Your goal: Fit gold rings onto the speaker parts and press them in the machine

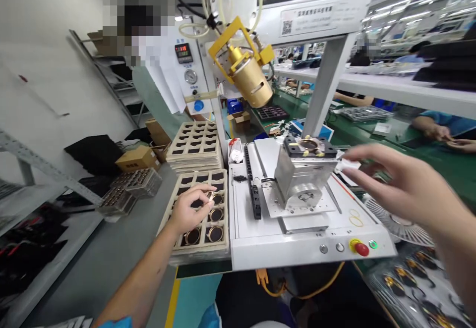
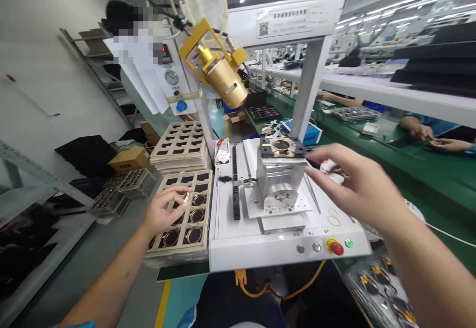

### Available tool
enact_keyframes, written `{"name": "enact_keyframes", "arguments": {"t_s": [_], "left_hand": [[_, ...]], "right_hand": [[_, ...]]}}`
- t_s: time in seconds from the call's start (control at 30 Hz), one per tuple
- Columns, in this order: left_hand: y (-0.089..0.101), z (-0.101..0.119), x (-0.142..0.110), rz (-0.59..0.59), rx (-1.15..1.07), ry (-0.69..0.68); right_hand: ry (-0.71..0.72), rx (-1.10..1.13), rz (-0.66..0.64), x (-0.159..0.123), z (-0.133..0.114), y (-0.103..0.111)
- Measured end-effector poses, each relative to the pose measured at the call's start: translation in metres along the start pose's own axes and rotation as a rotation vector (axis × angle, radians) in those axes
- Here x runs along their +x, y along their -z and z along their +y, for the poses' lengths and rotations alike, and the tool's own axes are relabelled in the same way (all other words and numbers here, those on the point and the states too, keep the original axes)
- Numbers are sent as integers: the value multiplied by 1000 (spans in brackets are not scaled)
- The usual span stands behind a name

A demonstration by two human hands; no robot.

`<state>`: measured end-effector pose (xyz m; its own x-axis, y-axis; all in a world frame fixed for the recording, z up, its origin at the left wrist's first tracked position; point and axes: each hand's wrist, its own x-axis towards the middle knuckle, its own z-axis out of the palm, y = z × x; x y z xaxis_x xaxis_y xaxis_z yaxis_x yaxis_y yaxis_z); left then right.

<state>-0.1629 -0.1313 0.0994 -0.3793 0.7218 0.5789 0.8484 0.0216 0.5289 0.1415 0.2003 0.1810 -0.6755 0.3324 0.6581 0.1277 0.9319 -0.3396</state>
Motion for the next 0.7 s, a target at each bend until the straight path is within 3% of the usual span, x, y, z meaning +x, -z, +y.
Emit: {"name": "enact_keyframes", "arguments": {"t_s": [0.07,0.17,0.23,0.3,0.4,0.5,0.6,0.7], "left_hand": [[-10,16,16,46,-93,-49],[-22,34,41,107,-202,-123],[-27,44,56,135,-250,-177],[-30,55,72,145,-258,-227],[-37,75,103,130,-189,-297],[-56,100,146,50,-100,-357],[-83,124,192,-121,30,-396],[-103,142,225,-375,191,-393]], "right_hand": [[97,9,-66,49,-6,-11],[29,-26,-351,102,-10,-18],[0,-53,-518,119,-9,-15],[21,-49,-569,123,-7,-10],[30,43,-498,118,-2,-7],[-16,279,-268,104,6,-12],[-79,511,-12,77,10,-13],[-147,584,92,28,8,-1]]}}
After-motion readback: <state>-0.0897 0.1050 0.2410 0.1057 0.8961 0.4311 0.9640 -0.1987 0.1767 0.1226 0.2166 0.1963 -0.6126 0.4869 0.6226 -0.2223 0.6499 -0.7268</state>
